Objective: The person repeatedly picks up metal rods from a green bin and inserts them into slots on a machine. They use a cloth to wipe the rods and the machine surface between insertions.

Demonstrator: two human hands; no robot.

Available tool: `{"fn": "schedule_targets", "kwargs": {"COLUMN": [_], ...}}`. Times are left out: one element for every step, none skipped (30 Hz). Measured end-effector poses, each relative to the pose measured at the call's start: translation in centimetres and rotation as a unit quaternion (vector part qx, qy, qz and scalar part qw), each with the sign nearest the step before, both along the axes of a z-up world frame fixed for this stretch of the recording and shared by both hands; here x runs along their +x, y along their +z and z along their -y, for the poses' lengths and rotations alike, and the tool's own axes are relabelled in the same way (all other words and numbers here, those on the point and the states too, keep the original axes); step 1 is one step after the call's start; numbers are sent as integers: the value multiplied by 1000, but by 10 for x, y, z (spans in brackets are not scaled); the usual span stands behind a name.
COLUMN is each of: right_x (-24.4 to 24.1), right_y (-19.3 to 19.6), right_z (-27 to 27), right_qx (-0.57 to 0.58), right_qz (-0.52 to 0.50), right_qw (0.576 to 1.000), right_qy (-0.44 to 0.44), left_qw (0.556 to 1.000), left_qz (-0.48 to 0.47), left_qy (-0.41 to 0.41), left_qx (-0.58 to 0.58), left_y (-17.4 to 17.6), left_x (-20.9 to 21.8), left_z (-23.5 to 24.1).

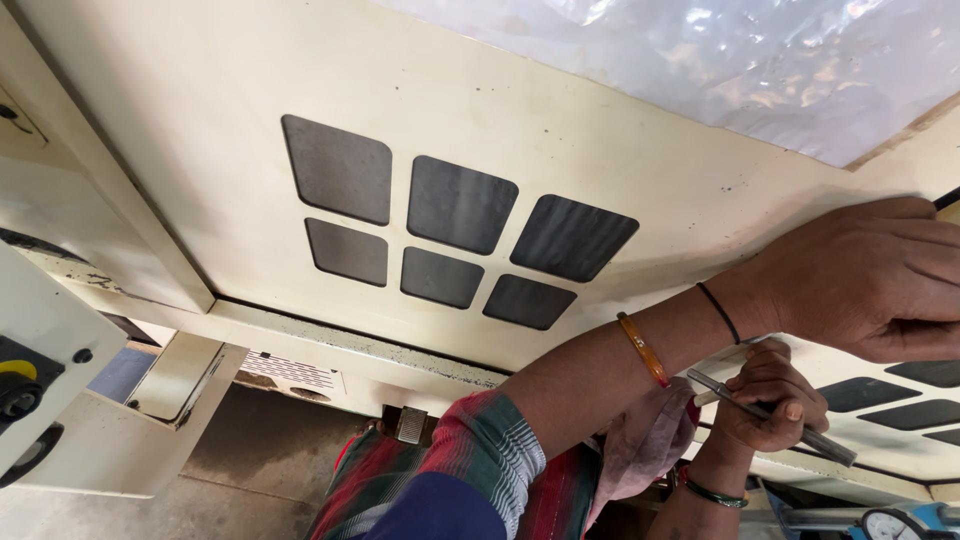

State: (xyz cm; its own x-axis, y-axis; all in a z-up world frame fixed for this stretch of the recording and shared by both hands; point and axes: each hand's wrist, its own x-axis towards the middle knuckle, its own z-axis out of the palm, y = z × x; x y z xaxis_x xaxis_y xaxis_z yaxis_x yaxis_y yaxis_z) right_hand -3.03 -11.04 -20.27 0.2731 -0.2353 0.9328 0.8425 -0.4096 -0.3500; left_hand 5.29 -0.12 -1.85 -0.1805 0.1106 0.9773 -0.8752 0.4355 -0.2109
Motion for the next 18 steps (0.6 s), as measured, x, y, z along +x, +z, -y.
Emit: {"fn": "schedule_targets", "kwargs": {"right_x": [0, -1, -1, -1, -1, -2, -2, -2, -1, -1, -1, -2, -2, -2, -2, -1, -1, -1], "right_y": [0, 0, 1, 1, 1, 1, 1, 1, 1, 1, 1, 1, 1, 1, 1, 2, 1, 1], "right_z": [-1, -1, 0, -1, -1, -1, -1, -2, -2, -2, -2, -2, -2, -2, -2, -2, -2, -2], "right_qx": [0, -1, -2, -4, -2, 0, 1, 2, 2, 3, 1, 0, -2, -2, -3, -3, -2, 0], "right_qz": [0, -1, -1, -2, -4, -7, -10, -8, -6, -5, -5, -5, -6, -6, -7, -7, -5, -2], "right_qw": [1000, 1000, 1000, 1000, 1000, 1000, 1000, 1000, 1000, 1000, 1000, 1000, 1000, 1000, 1000, 1000, 1000, 1000], "right_qy": [-4, 0, 3, 7, 4, 1, -2, -2, -2, -2, -4, -7, -9, -10, -11, -11, -9, -7], "left_qw": [1000, 1000, 1000, 1000, 1000, 1000, 1000, 1000, 1000, 1000, 1000, 1000, 1000, 1000, 1000, 1000, 1000, 1000], "left_qz": [0, -1, 0, 0, 0, -1, -1, -1, -1, -2, -3, -4, -5, -6, -7, -7, -7, -7], "left_qy": [-2, -4, -5, -5, -6, -5, -5, -4, -3, -3, -2, -2, -4, -6, -10, -11, -12, -11], "left_qx": [1, 2, 4, 4, 4, 2, 1, 1, 4, 4, 5, 3, 3, 3, 4, 5, 7, 8], "left_y": [0, 0, 0, 0, 0, 0, 0, 0, -1, -1, -1, -1, -1, -1, -1, -1, -1, -1], "left_x": [0, 0, 0, 1, 1, 1, 1, 1, 1, 1, 0, 0, 0, 0, 0, 0, 0, 1], "left_z": [0, 0, 0, 0, 0, 0, 0, 0, 0, 0, 0, 0, 1, 1, 1, 1, 1, 1]}}
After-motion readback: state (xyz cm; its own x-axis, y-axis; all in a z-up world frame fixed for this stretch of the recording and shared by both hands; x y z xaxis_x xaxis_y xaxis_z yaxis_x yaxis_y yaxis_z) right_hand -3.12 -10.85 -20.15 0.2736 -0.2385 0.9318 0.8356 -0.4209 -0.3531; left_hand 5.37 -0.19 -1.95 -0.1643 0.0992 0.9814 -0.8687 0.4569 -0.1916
